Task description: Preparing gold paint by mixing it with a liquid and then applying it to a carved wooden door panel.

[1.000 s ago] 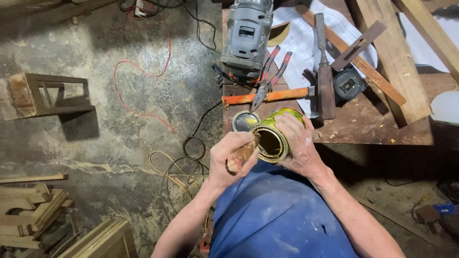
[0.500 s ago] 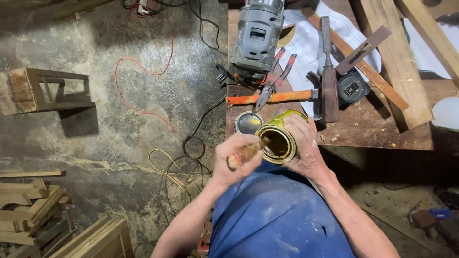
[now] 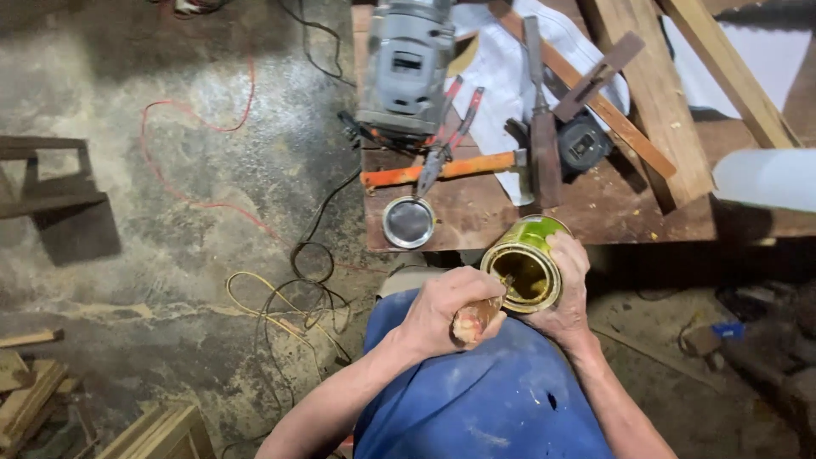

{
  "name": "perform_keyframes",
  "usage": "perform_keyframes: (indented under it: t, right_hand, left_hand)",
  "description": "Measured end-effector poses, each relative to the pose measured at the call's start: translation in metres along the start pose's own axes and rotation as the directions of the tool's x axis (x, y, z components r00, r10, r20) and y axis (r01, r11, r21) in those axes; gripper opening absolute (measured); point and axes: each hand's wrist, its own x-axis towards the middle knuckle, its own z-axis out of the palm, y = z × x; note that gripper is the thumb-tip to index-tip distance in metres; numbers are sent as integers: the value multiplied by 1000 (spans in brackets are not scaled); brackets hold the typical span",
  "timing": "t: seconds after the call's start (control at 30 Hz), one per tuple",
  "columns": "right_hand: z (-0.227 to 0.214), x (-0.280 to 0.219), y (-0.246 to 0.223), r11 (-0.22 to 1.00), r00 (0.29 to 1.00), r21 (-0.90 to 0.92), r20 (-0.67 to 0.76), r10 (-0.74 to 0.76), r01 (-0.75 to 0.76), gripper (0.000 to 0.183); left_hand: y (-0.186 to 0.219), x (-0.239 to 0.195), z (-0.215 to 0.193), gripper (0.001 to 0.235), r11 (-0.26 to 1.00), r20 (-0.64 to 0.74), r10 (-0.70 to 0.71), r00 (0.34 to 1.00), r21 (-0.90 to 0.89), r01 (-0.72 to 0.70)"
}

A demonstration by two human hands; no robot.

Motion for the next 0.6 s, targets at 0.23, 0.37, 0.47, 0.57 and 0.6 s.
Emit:
perform_keyframes:
  t: [0.23,0.37,0.47,0.57,0.6]
  right_hand:
    - [-2,8,-9,994,992,52,-74,99,-95,107]
    - [2,12,-10,996,991,35,-96,91,-88,105]
    - [-2,15,-9,994,994,79,-72,79,-73,104]
    - [-1,4,-2,995,995,83,-71,67,-61,105]
    - [0,5,-3,994,995,87,-70,67,-60,105]
  left_hand:
    - [4,26,5,21,999,18,-21,1000,-41,21]
    - [10,29,4,24,975,63,63,996,207,-75]
    - [7,28,13,23,999,53,9,999,33,-10]
    - [11,31,9,19,998,57,28,998,59,-31]
    - [12,30,7,19,998,55,25,998,62,-29]
